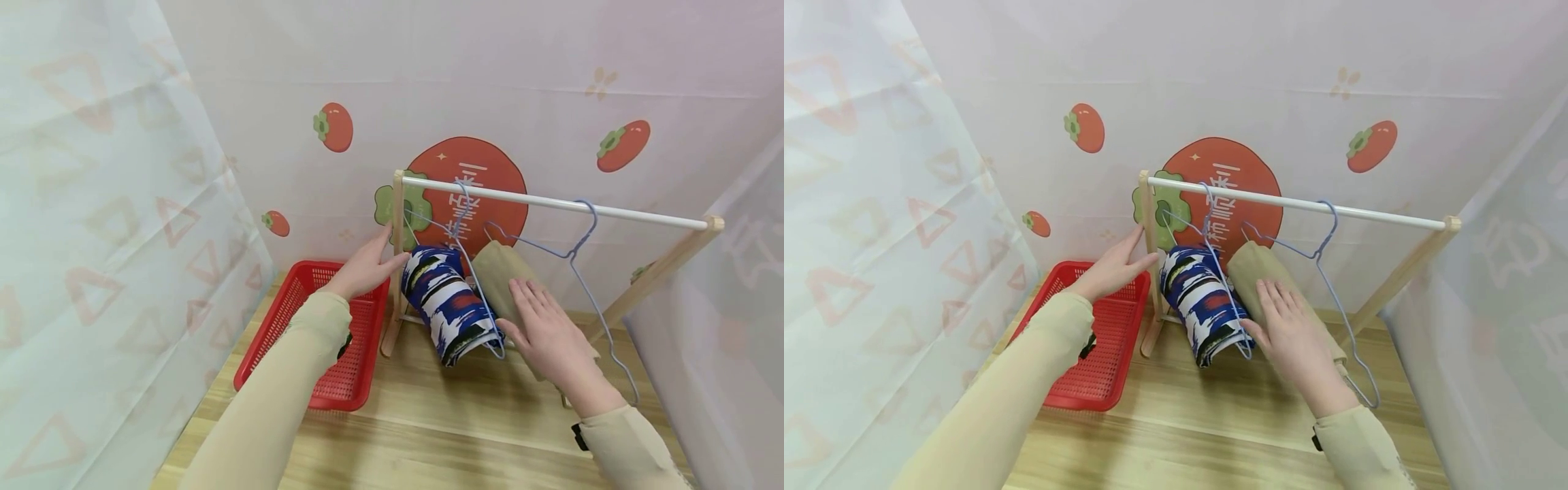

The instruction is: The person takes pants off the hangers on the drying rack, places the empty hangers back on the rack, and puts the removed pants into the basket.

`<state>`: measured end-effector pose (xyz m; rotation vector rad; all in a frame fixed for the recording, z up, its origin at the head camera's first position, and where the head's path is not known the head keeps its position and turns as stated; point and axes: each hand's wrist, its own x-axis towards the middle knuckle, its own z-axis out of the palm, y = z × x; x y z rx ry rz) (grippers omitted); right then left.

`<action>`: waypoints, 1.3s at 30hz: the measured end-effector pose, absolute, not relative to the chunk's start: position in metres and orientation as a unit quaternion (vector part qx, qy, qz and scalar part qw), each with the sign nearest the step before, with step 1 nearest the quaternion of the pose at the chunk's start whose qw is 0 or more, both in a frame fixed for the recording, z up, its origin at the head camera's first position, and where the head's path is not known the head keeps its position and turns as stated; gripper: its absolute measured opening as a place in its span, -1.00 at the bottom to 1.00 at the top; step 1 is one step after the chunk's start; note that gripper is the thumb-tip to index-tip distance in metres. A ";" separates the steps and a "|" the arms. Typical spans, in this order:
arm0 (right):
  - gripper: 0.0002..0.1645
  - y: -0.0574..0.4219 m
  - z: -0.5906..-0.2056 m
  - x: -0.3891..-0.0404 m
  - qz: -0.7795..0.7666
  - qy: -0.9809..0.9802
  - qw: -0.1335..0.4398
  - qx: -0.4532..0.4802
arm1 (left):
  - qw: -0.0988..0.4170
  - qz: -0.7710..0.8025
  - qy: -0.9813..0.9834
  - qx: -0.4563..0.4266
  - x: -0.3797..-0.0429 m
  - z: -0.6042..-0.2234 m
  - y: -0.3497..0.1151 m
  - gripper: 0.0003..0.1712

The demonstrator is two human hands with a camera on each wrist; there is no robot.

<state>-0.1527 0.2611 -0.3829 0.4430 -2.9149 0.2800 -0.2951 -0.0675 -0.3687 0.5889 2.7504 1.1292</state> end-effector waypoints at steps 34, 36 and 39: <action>-0.80 0.226 -0.426 -0.154 0.183 -0.920 0.315 0.147 | 0.076 0.604 0.785 0.117 -0.308 -0.360 -0.058 -0.36; -0.84 0.226 -0.428 -0.155 0.182 -0.913 0.332 0.149 | 0.072 0.607 0.783 0.113 -0.309 -0.361 -0.057 -0.35; -0.89 0.227 -0.430 -0.158 0.172 -0.903 0.359 0.163 | 0.068 0.605 0.786 0.108 -0.310 -0.361 -0.057 -0.34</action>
